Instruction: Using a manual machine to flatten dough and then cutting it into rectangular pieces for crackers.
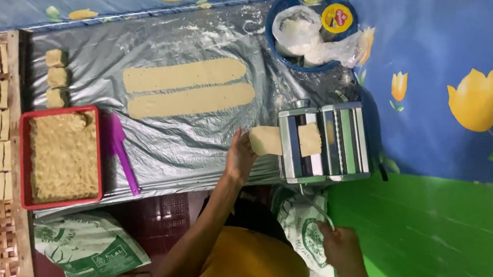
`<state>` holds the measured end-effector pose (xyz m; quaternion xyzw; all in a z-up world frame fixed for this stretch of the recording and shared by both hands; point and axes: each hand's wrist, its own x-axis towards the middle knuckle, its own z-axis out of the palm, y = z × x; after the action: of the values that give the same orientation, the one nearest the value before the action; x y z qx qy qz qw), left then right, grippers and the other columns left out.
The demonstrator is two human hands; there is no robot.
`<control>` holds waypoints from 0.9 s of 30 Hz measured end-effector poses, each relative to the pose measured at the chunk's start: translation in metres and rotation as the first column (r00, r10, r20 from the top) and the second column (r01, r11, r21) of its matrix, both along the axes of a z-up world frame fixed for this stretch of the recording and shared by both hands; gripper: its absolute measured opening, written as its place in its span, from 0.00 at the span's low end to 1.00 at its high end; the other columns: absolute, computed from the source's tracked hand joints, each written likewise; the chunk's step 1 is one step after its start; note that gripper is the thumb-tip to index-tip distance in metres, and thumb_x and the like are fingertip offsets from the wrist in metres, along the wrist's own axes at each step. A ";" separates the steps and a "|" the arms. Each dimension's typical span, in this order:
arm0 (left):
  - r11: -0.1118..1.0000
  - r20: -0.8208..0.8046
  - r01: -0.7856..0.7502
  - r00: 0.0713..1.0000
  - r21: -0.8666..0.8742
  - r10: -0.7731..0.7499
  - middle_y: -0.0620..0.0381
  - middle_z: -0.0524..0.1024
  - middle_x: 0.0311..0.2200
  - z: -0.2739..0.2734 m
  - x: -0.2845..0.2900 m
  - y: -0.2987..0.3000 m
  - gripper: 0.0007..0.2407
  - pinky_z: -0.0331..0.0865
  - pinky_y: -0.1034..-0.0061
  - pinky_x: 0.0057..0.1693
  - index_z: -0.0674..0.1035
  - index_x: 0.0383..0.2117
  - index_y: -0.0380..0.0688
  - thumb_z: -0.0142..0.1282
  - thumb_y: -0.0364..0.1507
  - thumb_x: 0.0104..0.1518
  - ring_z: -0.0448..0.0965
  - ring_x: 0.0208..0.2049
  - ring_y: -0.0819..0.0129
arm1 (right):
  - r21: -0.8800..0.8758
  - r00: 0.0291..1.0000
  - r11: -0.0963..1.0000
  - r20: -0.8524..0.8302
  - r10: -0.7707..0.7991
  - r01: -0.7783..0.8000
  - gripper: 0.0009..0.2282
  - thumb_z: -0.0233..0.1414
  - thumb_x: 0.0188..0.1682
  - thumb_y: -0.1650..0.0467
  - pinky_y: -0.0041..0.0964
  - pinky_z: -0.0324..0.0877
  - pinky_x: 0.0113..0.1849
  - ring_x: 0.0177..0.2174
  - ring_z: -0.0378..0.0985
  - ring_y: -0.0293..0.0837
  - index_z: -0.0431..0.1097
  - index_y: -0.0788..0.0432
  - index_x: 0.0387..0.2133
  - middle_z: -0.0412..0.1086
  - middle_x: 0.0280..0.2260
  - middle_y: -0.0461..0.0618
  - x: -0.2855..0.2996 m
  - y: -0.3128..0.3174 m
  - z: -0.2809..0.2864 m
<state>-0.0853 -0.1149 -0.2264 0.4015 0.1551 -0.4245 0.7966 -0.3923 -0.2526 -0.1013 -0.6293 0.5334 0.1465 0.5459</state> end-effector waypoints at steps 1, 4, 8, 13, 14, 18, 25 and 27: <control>1.000 -0.004 0.010 1.000 0.002 -0.010 0.45 0.71 0.59 0.002 -0.001 0.002 0.34 0.58 0.64 0.68 0.67 0.62 0.32 0.39 0.54 0.63 0.70 0.61 0.57 | 0.002 1.000 1.000 -0.004 -0.010 0.010 0.24 0.56 0.50 0.61 0.43 0.58 0.16 0.08 0.59 0.43 0.63 0.64 0.09 0.58 0.06 0.49 -0.008 -0.005 -0.011; 0.999 0.047 0.035 0.998 -0.034 -0.034 0.43 0.72 0.58 0.010 0.002 0.002 0.35 0.58 0.64 0.67 0.68 0.61 0.31 0.39 0.54 0.62 0.70 0.60 0.55 | -0.402 0.985 0.910 0.085 0.149 -0.103 0.21 0.55 0.52 0.63 0.48 0.59 0.20 0.15 0.59 0.44 0.67 0.68 0.15 0.57 0.10 0.57 -0.015 -0.022 -0.030; 1.000 0.040 0.026 0.999 0.010 -0.027 0.43 0.73 0.57 0.019 0.004 0.008 0.33 0.59 0.64 0.66 0.69 0.60 0.32 0.39 0.53 0.63 0.71 0.59 0.55 | -0.458 0.948 0.875 0.180 0.263 -0.156 0.12 0.49 0.53 0.67 0.46 0.66 0.27 0.21 0.71 0.56 0.71 0.65 0.28 0.70 0.22 0.63 -0.014 -0.038 -0.076; 1.000 0.044 0.022 0.999 0.000 -0.022 0.44 0.73 0.57 0.005 0.003 0.018 0.32 0.60 0.63 0.66 0.70 0.59 0.32 0.39 0.52 0.64 0.71 0.59 0.55 | -0.404 0.960 0.911 0.212 0.184 -0.085 0.07 0.51 0.50 0.71 0.48 0.69 0.30 0.27 0.77 0.60 0.73 0.64 0.35 0.74 0.29 0.65 -0.013 -0.034 -0.133; 1.000 0.045 0.003 0.999 -0.017 -0.002 0.44 0.73 0.57 0.004 0.005 0.018 0.32 0.60 0.63 0.66 0.70 0.60 0.32 0.39 0.52 0.64 0.71 0.59 0.55 | -0.630 0.854 0.673 0.031 0.520 -0.387 0.08 0.52 0.45 0.73 0.52 0.69 0.29 0.27 0.77 0.61 0.73 0.62 0.36 0.73 0.28 0.64 -0.019 -0.037 -0.166; 0.998 0.019 -0.031 0.999 -0.059 0.032 0.44 0.72 0.58 0.013 0.000 0.026 0.33 0.59 0.63 0.67 0.69 0.61 0.32 0.39 0.52 0.63 0.70 0.60 0.54 | -0.617 0.473 0.172 -0.366 0.801 -0.768 0.23 0.57 0.32 0.73 0.52 0.72 0.30 0.27 0.79 0.57 0.71 0.63 0.45 0.73 0.24 0.59 -0.014 -0.024 -0.249; 0.996 0.075 -0.046 0.996 -0.074 0.052 0.43 0.69 0.61 0.025 -0.002 0.033 0.35 0.56 0.63 0.68 0.67 0.62 0.30 0.39 0.54 0.63 0.67 0.63 0.53 | 0.062 0.999 0.997 -0.013 -0.050 0.051 0.22 0.54 0.53 0.60 0.49 0.61 0.18 0.12 0.66 0.53 0.65 0.66 0.16 0.61 0.12 0.57 0.034 0.057 -0.239; 0.997 0.014 -0.075 0.997 -0.020 0.075 0.43 0.69 0.62 0.032 -0.015 0.043 0.35 0.56 0.62 0.68 0.67 0.62 0.32 0.41 0.54 0.62 0.67 0.63 0.53 | 0.562 0.905 0.819 0.282 -0.319 0.113 0.26 0.57 0.58 0.58 0.39 0.42 0.13 0.08 0.43 0.37 0.48 0.46 0.16 0.46 0.13 0.39 -0.003 0.081 -0.317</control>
<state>-0.1004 -0.0721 -0.1948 0.3909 0.1601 -0.3928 0.8168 -0.3949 -0.1718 -0.4184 -0.4028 0.4299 0.1057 0.8011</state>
